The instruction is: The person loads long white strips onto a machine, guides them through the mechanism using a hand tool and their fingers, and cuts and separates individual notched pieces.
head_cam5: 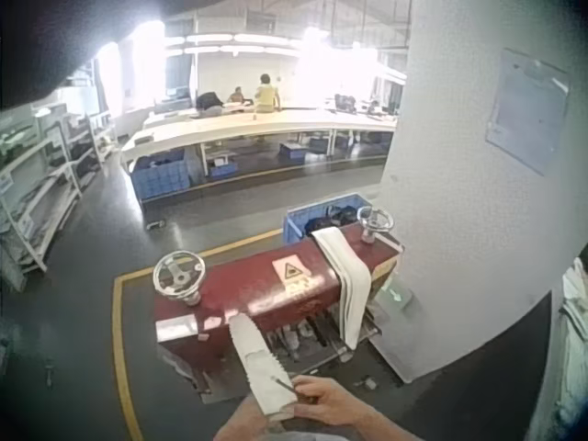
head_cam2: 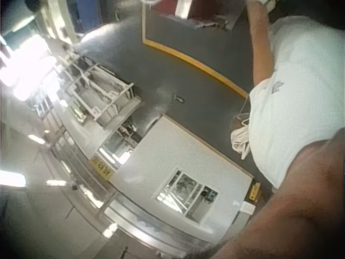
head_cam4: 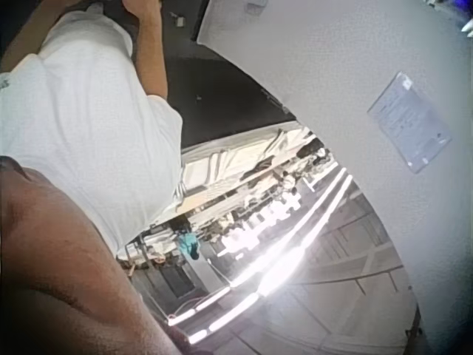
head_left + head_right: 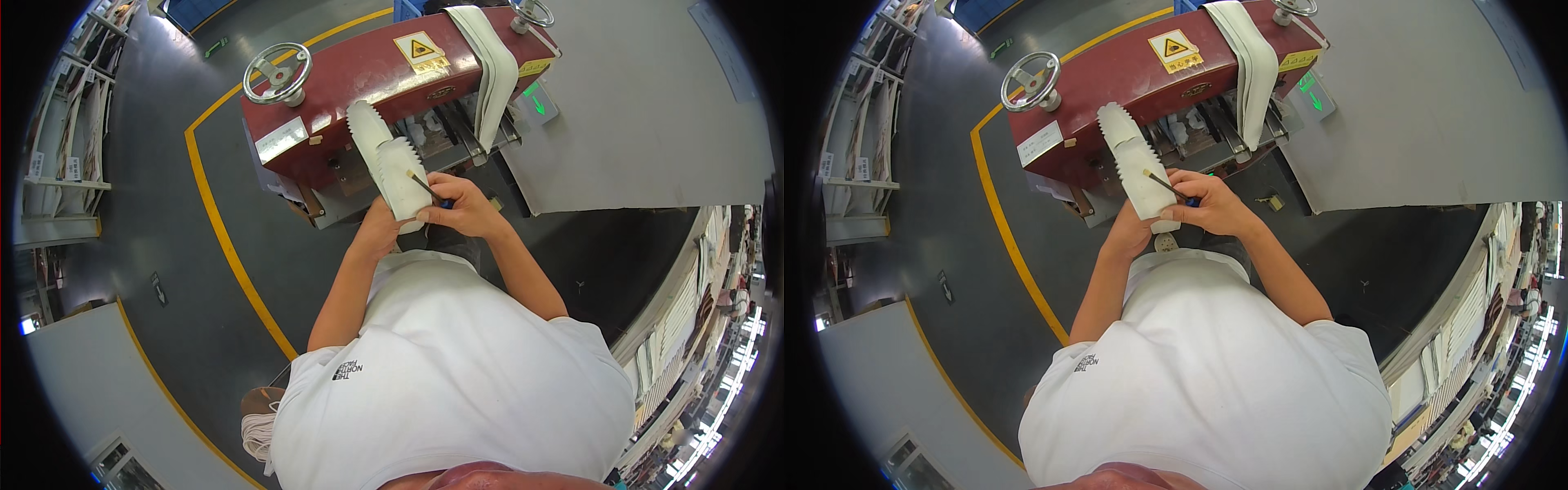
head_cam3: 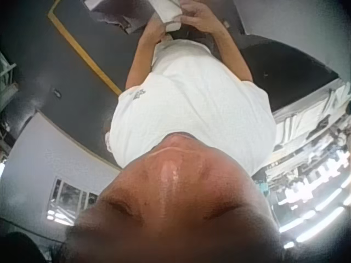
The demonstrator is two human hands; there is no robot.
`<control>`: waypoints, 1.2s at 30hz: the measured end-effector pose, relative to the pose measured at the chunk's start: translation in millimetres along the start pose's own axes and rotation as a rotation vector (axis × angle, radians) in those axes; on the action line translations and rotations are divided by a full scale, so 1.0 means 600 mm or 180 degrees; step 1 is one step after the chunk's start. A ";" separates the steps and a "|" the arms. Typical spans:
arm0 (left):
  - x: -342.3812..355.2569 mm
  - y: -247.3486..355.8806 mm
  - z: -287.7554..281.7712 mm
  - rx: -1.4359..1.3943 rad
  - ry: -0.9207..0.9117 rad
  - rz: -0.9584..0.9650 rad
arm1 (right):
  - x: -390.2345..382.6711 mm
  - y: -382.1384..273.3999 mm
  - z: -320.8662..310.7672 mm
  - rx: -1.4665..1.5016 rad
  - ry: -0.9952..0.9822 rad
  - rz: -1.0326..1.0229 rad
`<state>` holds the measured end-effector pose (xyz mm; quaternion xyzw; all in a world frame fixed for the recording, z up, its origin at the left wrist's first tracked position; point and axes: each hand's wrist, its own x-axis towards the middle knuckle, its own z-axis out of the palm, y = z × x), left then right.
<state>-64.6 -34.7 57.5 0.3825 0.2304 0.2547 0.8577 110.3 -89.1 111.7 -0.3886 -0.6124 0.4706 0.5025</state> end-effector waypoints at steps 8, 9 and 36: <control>-0.016 0.021 -0.010 -0.0896 -0.1162 0.0662 | -0.088 -0.049 -0.083 0.0296 0.0868 0.1546; -0.019 0.027 -0.011 -0.0769 -0.0837 0.0504 | -0.100 -0.043 -0.097 0.0469 0.0921 0.1525; -0.025 -0.022 -0.070 -0.0147 0.0342 0.0209 | -0.048 0.108 -0.072 0.1749 0.1522 0.2481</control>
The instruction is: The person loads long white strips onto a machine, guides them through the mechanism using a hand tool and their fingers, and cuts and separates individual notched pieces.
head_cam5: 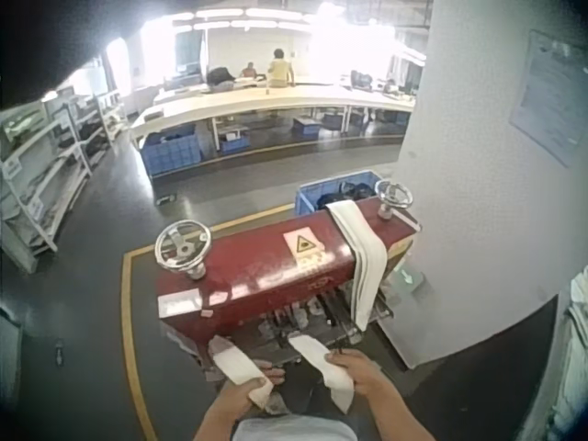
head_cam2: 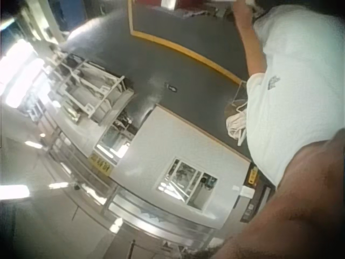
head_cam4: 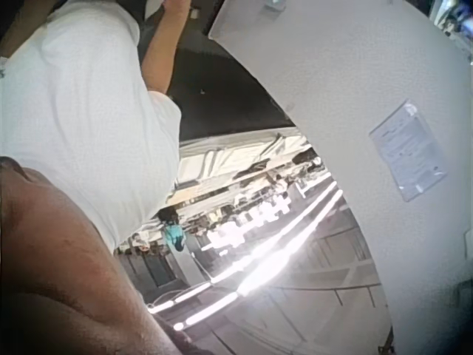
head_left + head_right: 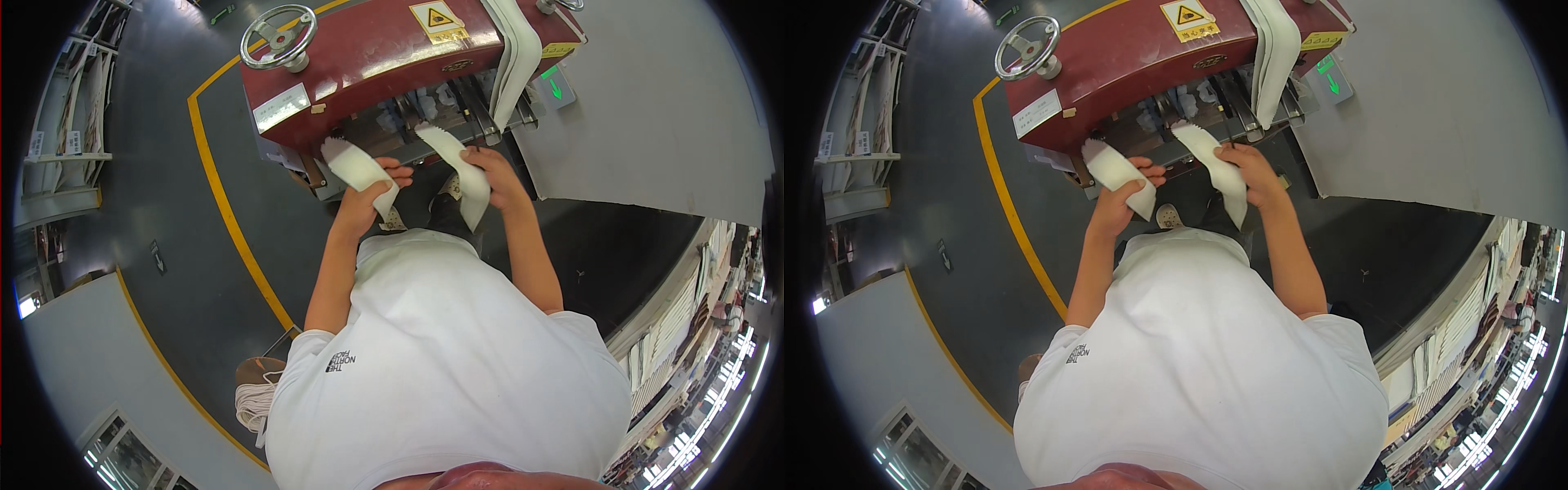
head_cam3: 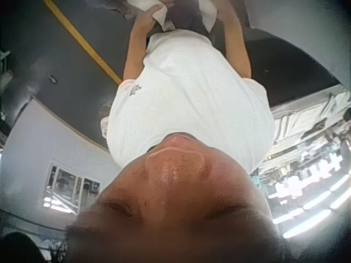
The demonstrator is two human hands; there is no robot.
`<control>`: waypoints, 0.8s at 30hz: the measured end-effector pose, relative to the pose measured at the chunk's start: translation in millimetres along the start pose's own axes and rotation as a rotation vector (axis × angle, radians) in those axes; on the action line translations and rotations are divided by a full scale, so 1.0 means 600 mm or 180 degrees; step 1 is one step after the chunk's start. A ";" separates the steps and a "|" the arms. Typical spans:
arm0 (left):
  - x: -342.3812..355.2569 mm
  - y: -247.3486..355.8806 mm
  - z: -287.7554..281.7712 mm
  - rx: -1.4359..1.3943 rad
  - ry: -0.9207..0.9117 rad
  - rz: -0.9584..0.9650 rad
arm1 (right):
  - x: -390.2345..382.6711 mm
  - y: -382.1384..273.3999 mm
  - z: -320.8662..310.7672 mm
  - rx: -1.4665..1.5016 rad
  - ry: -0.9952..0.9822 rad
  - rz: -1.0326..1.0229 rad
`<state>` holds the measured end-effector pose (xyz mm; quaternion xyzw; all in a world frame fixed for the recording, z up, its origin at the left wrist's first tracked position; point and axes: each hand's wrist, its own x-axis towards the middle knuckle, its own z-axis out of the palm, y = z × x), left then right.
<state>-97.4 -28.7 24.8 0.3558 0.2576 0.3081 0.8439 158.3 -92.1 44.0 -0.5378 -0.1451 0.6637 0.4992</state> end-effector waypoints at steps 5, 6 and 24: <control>0.035 -0.012 0.017 0.0343 0.0225 -0.0372 | 0.011 0.027 0.014 -0.0085 0.0231 0.0281; 0.041 -0.014 0.017 0.0285 0.0178 -0.0506 | 0.011 0.028 0.012 -0.0082 0.0235 0.0287; 0.105 -0.028 0.018 0.0234 0.0547 -0.0602 | 0.017 -0.004 0.043 -0.1037 0.0413 0.0182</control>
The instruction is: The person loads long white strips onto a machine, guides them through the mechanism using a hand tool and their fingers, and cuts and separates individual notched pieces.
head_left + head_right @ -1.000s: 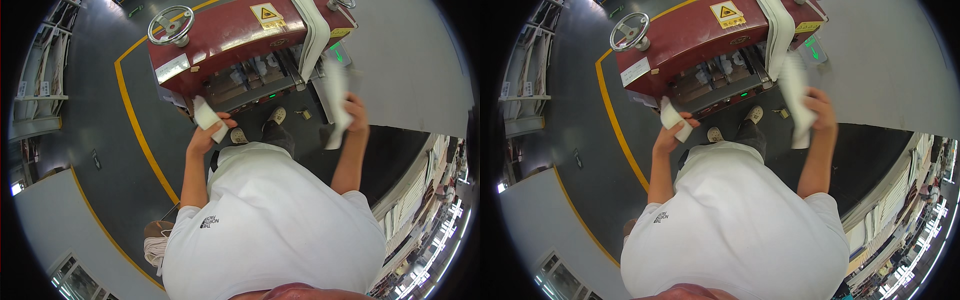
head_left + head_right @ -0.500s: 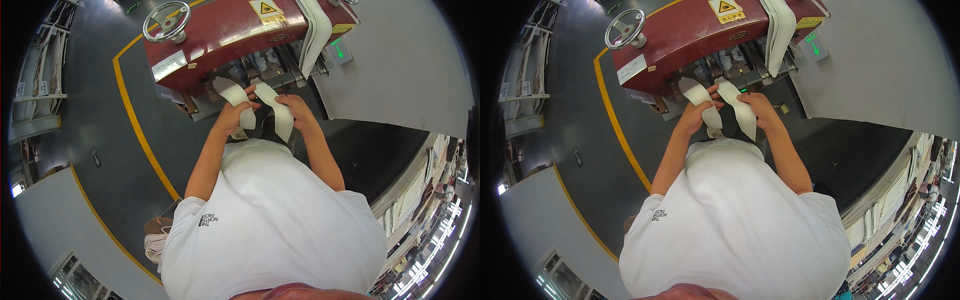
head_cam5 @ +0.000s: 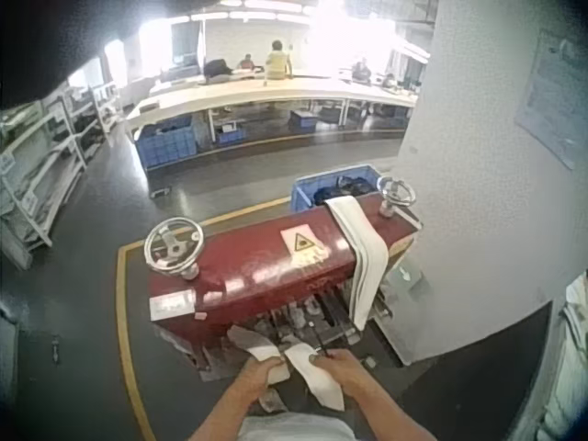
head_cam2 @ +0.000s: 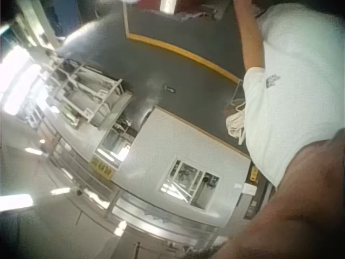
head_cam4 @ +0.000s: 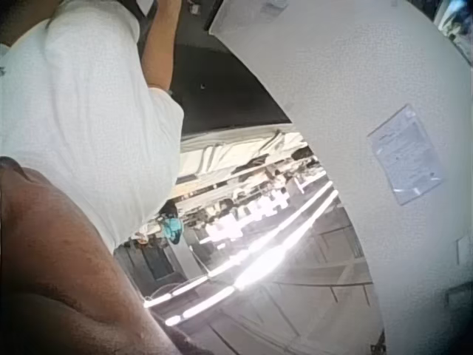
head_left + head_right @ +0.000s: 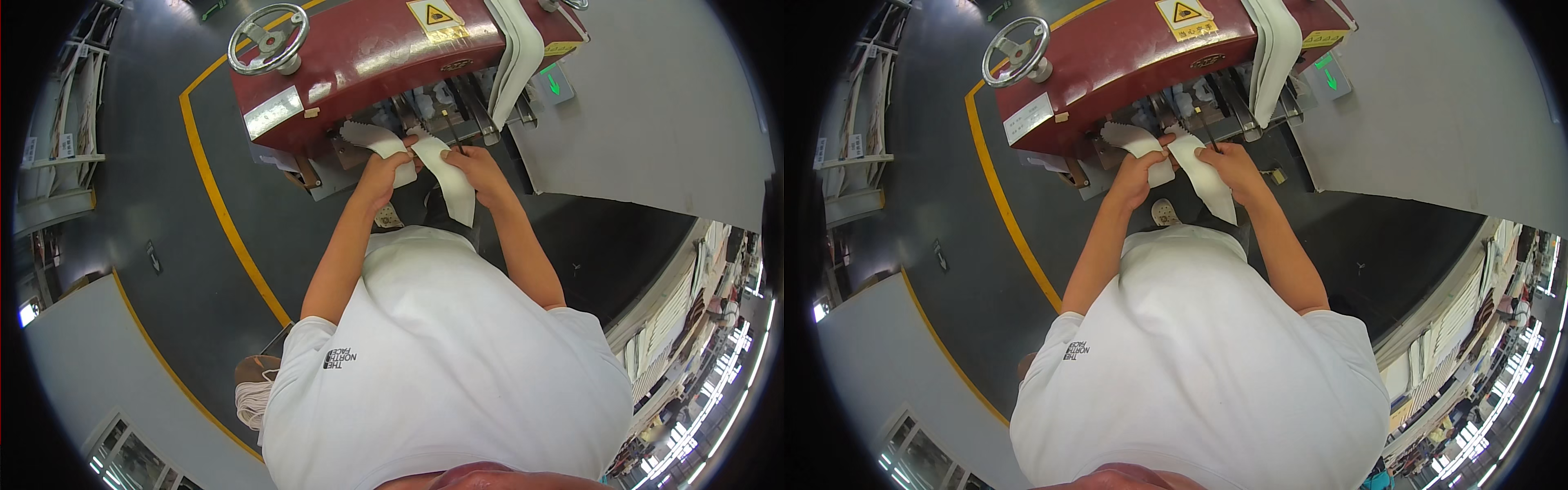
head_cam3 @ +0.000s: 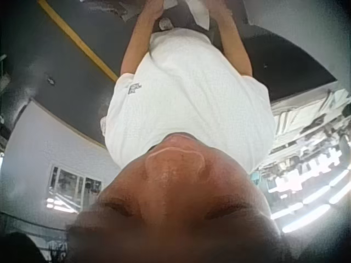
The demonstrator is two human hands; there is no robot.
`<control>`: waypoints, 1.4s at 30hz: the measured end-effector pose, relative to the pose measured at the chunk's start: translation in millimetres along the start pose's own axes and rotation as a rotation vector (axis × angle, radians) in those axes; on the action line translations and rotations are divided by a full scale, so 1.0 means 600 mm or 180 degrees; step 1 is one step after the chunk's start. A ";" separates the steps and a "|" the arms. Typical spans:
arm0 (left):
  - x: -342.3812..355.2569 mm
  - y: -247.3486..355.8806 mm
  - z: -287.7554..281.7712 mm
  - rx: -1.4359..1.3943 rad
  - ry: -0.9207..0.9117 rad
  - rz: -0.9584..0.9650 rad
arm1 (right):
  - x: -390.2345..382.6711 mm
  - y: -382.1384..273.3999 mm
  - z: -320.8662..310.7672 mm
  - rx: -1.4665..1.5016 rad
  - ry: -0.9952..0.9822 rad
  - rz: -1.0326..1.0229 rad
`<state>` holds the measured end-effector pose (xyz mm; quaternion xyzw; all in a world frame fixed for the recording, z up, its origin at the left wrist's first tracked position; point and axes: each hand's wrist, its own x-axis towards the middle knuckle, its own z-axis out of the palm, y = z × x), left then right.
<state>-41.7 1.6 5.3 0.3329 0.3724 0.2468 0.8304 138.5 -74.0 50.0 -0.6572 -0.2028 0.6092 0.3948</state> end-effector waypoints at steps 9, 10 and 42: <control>0.001 0.003 0.015 0.0085 0.0088 -0.0094 | 0.000 -0.012 -0.016 -0.0073 -0.0128 0.0056; 0.004 0.000 0.013 0.0343 0.0025 -0.0065 | 0.002 -0.008 -0.018 -0.0204 -0.0189 0.0074; -0.021 -0.012 -0.001 0.0722 0.0483 0.0130 | 0.089 0.047 0.031 -0.0768 0.0731 -0.0352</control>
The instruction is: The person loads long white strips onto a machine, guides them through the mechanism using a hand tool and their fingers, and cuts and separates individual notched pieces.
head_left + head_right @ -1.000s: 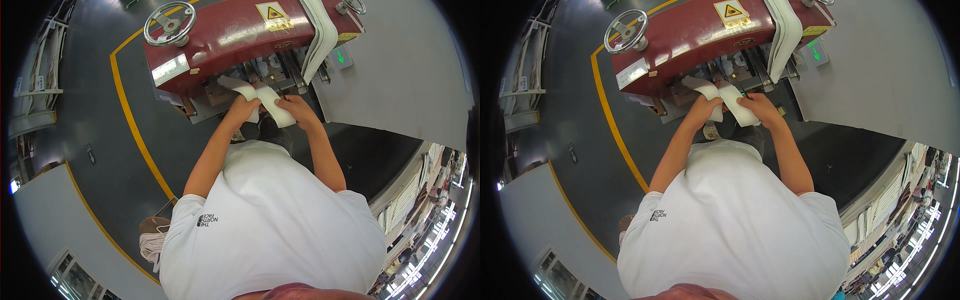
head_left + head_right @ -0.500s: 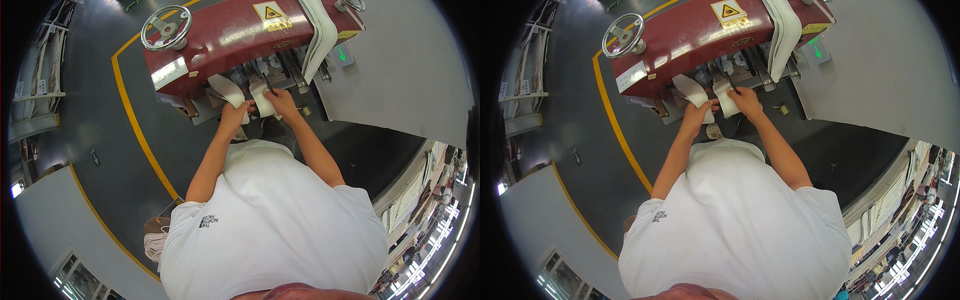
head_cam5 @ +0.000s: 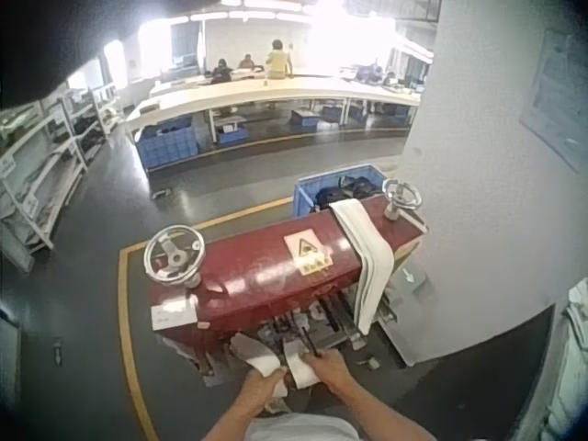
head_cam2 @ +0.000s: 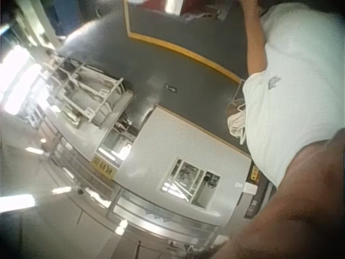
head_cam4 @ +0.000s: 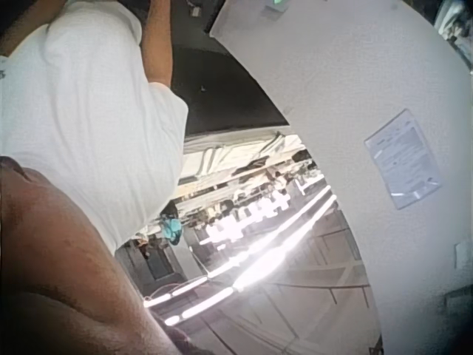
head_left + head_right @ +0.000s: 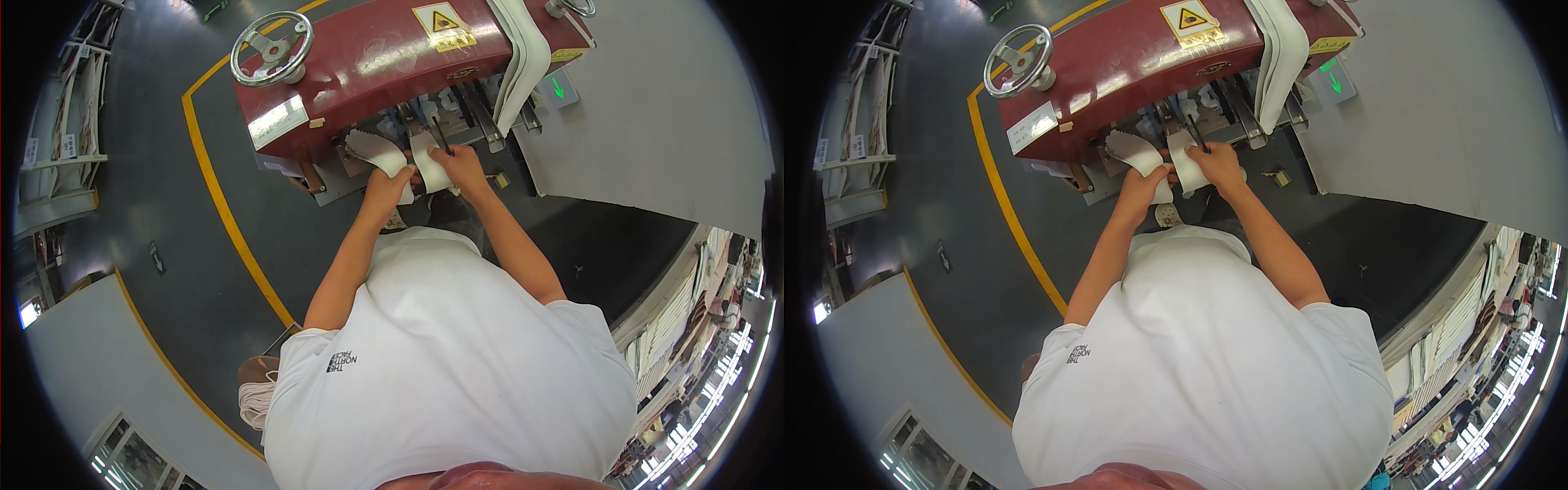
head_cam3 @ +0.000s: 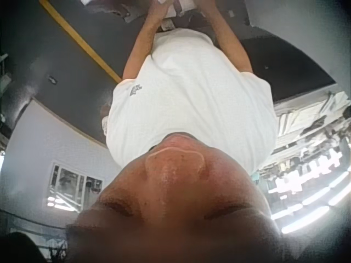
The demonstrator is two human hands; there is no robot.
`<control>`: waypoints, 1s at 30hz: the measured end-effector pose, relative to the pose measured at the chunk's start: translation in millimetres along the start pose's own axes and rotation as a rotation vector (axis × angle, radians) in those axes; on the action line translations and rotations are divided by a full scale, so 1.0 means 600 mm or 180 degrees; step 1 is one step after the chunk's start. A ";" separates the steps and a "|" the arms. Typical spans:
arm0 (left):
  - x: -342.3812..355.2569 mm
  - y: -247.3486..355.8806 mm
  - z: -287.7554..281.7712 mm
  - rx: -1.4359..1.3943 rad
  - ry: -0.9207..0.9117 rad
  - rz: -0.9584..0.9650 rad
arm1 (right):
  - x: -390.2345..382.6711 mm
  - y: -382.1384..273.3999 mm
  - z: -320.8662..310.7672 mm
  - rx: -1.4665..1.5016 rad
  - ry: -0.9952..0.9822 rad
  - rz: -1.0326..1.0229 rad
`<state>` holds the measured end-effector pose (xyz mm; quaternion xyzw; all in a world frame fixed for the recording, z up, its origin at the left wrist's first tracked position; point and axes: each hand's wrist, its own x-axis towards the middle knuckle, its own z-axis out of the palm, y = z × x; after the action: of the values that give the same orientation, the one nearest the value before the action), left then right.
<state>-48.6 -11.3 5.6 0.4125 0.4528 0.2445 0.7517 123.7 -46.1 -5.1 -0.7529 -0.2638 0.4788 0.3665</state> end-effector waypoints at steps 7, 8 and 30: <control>0.003 -0.002 -0.002 0.0025 0.0027 -0.0037 | 0.034 -0.014 0.013 -0.1177 0.0339 -0.0998; 0.003 -0.002 -0.002 0.0078 0.0044 -0.0070 | 0.036 -0.010 0.014 -0.1161 0.0396 -0.1162; 0.004 -0.006 0.002 -0.0011 0.0261 0.0155 | 0.021 -0.002 0.015 -0.1123 0.0724 -0.0992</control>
<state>-46.5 -11.8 1.6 0.4117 0.4726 0.2802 0.7270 120.8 -33.3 -13.3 -0.8044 -0.4132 0.2754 0.3261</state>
